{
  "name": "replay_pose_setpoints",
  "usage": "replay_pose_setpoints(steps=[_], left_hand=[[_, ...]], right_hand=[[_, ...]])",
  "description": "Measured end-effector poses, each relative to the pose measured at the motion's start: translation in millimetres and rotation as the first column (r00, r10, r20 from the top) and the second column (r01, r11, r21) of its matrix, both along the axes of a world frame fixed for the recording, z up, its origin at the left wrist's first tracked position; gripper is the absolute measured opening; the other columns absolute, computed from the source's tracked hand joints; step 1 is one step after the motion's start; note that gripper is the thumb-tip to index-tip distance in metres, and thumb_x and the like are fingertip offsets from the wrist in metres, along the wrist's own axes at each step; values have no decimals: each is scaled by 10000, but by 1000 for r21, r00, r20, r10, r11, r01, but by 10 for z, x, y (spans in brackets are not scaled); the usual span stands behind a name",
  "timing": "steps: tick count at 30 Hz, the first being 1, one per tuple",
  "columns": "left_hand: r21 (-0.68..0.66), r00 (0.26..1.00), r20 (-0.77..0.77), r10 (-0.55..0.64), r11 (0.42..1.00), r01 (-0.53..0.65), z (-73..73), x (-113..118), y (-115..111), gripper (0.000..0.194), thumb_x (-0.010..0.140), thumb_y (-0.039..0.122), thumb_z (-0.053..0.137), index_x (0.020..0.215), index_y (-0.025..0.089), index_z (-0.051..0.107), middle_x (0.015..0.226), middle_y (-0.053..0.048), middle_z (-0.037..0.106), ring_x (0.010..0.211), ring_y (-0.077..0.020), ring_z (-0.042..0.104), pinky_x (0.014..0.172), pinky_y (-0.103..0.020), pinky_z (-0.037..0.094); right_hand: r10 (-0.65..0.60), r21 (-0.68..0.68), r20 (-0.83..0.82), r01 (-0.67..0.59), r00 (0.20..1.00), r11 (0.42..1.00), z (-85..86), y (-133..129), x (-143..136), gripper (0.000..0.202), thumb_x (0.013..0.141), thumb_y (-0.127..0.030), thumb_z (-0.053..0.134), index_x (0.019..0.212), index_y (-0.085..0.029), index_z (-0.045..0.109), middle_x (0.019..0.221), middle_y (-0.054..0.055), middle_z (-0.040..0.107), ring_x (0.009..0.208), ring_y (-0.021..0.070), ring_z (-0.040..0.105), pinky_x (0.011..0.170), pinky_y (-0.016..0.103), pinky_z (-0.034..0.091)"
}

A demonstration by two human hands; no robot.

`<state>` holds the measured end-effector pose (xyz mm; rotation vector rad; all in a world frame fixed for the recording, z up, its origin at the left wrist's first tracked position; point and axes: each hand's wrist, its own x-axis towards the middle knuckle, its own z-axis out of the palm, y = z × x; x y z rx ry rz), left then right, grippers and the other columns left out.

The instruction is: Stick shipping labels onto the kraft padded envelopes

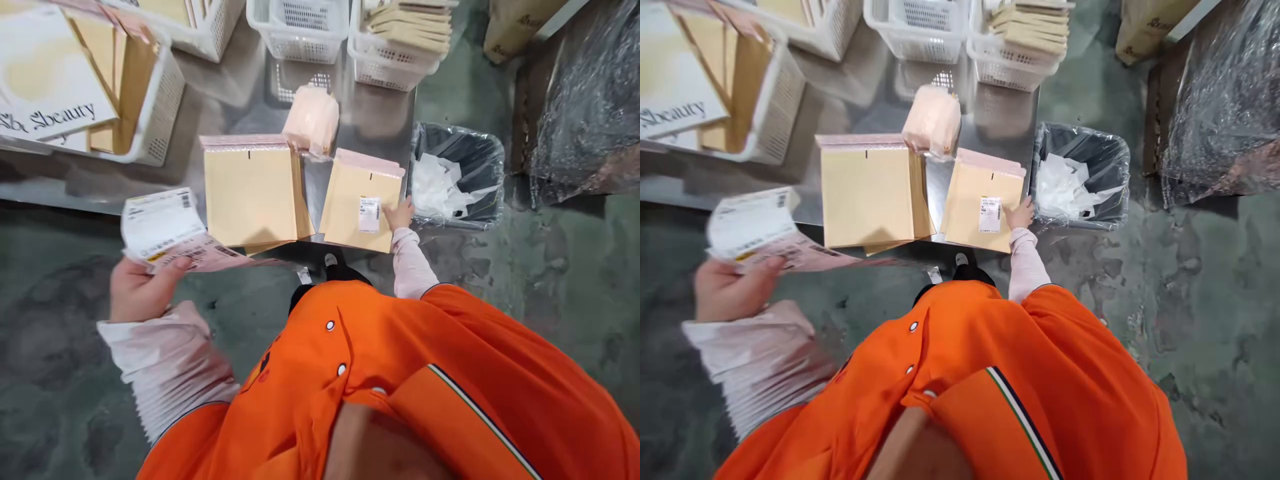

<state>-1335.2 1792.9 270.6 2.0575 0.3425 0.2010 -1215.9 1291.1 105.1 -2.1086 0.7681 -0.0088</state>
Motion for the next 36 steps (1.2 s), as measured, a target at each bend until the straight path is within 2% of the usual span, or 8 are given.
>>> replay_pose_setpoints(steps=[4, 8, 10, 15, 19, 22, 27, 36], left_hand=[[-2, 934, -106, -340, 940, 341, 9, 125, -179, 405, 722, 562, 878, 960, 236, 839, 1115, -84, 837, 1169, -358, 764, 1147, -526, 558], [-153, 764, -176, -620, 784, 601, -106, 106, -405, 488, 847, 592, 786, 1076, 166, 847, 1261, -151, 789, 1256, -366, 730, 1186, -511, 523], [-246, 725, -238, -647, 762, 599, -181, 52, -441, 555, 820, 625, 797, 1087, 141, 842, 1231, -167, 798, 1234, -391, 736, 1170, -538, 528], [-339, 907, -216, -361, 899, 277, -335, 21, -342, 741, 451, 435, 1043, 1099, 158, 815, 1161, -142, 811, 1181, -422, 741, 1061, -502, 597], [-545, 995, -104, -12, 837, -46, -548, 217, -292, 517, 566, 526, 994, 873, 170, 781, 906, -116, 808, 891, -299, 770, 858, -413, 625], [-610, 992, -125, -23, 791, -59, -746, 325, -312, 509, 535, 537, 999, 761, 165, 736, 764, -67, 769, 758, -220, 716, 760, -334, 588], [-579, 980, -187, 75, 797, -171, -1026, 309, -390, 378, 717, 435, 913, 668, 167, 650, 637, -3, 657, 636, -125, 585, 634, -244, 478], [-765, 881, -434, -188, 593, -251, -1568, 101, -451, 477, 552, 299, 997, 935, 153, 754, 939, -119, 809, 841, -246, 761, 805, -380, 628]], right_hand=[[415, 164, 18, -412, 910, 896, 339, 766, 41, 371, 927, -417, 775, 1136, -115, 728, 1166, 177, 747, 1172, 285, 669, 1056, 410, 545], [850, 592, 328, -791, 412, 155, 639, 1771, -93, 545, 772, -568, 898, 1105, -150, 786, 1117, 90, 797, 1105, 251, 727, 1033, 370, 568], [778, 668, 494, -742, 388, -53, 712, 2165, -238, 700, 741, -667, 886, 1203, -157, 759, 1218, 102, 785, 1174, 260, 713, 1066, 386, 561], [694, 713, 411, -683, 591, 159, 707, 2660, -533, 622, 715, -698, 876, 1058, -189, 778, 1092, 73, 814, 1055, 270, 745, 978, 406, 614], [707, 602, 358, -730, 609, 323, 764, 2862, -471, 531, 723, -583, 904, 1053, -182, 792, 1079, 79, 811, 958, 245, 756, 899, 378, 627], [710, 391, 346, -782, 614, 486, 922, 2956, -321, 397, 803, -482, 877, 1061, -186, 819, 1068, 83, 818, 945, 223, 753, 881, 327, 601], [808, 103, 212, -835, 550, 541, 1076, 2990, -321, 142, 909, -322, 796, 917, -192, 854, 898, 51, 819, 872, 214, 747, 811, 295, 539], [783, -150, 102, -769, 614, 622, 613, 3130, 538, 138, 901, -319, 813, 864, -187, 828, 1139, 106, 757, 1111, 273, 684, 1021, 409, 530]])
